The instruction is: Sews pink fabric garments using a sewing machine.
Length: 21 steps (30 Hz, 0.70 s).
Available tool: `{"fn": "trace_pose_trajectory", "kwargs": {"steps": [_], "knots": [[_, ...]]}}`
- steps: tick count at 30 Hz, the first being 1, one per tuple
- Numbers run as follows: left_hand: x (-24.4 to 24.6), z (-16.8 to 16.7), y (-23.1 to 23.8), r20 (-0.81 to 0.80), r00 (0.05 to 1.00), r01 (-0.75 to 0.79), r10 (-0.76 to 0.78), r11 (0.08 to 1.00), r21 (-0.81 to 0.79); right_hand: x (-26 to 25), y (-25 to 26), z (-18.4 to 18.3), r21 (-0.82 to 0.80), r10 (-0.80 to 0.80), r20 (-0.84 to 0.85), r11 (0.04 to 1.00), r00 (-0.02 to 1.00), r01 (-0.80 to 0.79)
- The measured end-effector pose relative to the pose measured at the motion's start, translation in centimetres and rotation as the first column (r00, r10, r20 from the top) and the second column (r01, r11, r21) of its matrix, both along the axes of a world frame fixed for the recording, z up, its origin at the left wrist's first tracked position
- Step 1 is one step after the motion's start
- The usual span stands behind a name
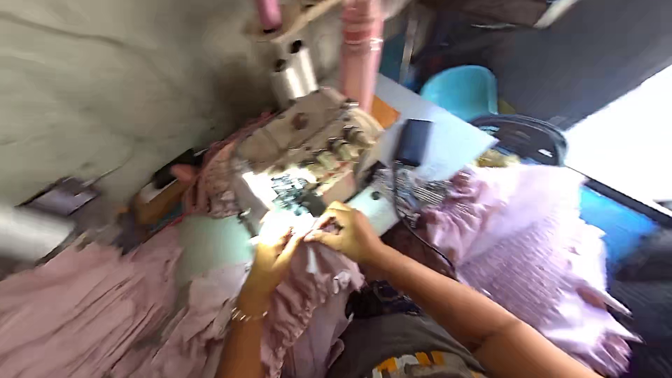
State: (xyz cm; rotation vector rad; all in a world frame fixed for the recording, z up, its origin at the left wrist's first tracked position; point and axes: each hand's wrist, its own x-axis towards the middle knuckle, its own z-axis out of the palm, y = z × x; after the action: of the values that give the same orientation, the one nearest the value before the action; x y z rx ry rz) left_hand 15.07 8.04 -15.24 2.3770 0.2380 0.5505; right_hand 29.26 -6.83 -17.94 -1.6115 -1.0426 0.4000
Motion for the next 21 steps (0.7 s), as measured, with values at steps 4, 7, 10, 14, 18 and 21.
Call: {"fn": "trace_pose_trajectory", "kwargs": {"steps": [4,7,10,14,18,21], "knots": [[0.5,0.8,-0.6,-0.067,0.994,-0.085,0.087,0.996,0.026,-0.8,-0.2,-0.2,0.051,-0.089,0.170,0.995,0.981,0.081],[1.0,1.4,-0.7,-0.092,0.988,-0.126,0.123,0.992,-0.018,-1.1,-0.2,-0.4,0.164,-0.101,0.174,0.984,0.980,0.072],[0.9,1.6,0.1,-0.077,0.996,-0.055,0.043,0.984,-0.170,-1.1,-0.7,-0.2,0.308,-0.016,0.122,0.951,0.992,-0.022],[0.6,2.1,0.2,-0.124,0.992,-0.028,-0.007,0.960,-0.278,-0.3,-1.1,0.6,0.222,0.182,-0.136,0.963,0.974,-0.149],[0.9,2.0,0.2,-0.049,0.997,0.038,-0.058,0.941,-0.337,0.2,-1.2,1.1,0.189,0.242,-0.237,0.961,0.941,-0.200],[0.6,2.1,0.2,-0.019,0.994,0.092,-0.105,0.931,-0.354,0.1,-1.0,0.7,0.197,0.201,-0.237,0.968,0.951,-0.156]]}}
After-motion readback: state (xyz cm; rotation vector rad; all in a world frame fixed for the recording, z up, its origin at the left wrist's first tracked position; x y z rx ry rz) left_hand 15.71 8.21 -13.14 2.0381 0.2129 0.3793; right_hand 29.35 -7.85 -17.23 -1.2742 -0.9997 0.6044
